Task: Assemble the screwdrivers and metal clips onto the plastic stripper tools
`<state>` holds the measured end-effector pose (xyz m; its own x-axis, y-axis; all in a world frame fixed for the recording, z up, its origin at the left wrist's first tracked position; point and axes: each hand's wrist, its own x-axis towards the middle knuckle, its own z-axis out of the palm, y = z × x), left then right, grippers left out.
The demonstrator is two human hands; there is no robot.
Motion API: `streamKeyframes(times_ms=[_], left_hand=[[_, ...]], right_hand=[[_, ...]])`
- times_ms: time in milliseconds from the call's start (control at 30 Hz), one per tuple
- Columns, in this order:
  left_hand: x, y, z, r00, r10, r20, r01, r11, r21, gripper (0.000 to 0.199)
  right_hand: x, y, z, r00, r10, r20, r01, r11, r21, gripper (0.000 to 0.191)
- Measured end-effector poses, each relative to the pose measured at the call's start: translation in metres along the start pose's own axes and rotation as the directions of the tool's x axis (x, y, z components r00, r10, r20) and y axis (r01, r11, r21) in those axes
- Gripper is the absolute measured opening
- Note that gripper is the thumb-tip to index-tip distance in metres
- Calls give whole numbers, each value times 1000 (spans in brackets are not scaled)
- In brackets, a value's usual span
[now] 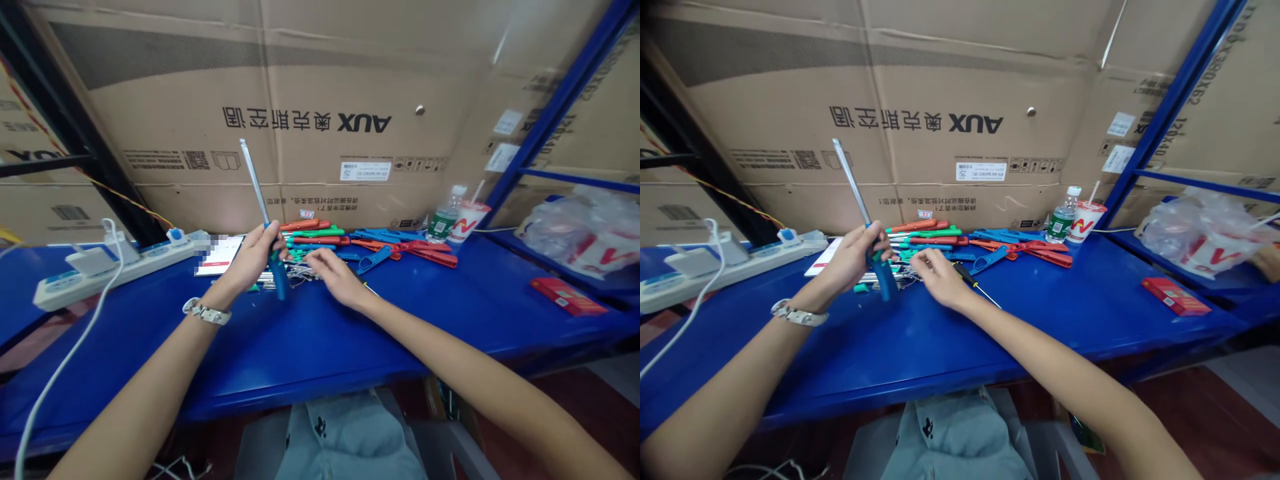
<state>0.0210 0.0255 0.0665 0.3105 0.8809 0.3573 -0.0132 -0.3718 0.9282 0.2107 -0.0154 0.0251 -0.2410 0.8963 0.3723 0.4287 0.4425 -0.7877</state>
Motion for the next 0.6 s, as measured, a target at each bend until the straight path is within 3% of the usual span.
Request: streamKeyframes(times_ms=[133, 267, 467, 600], left_hand=[[-12, -2, -25, 993, -39, 114, 4, 958, 288, 34], [-20, -5, -35, 972, 1, 234, -157, 745, 649, 32], [-22, -13, -47, 972, -103, 210, -121, 549, 827, 31], [-26, -19, -51, 967, -158, 201, -106, 469, 877, 31]], right_hand=[[19, 12, -6, 999, 18, 36, -17, 1000, -20, 13], [31, 11, 1, 995, -28, 92, 42, 987, -158, 11], [25, 1, 19, 980, -113, 163, 166, 916, -364, 9], [21, 5, 13, 990, -88, 113, 125, 917, -379, 10]])
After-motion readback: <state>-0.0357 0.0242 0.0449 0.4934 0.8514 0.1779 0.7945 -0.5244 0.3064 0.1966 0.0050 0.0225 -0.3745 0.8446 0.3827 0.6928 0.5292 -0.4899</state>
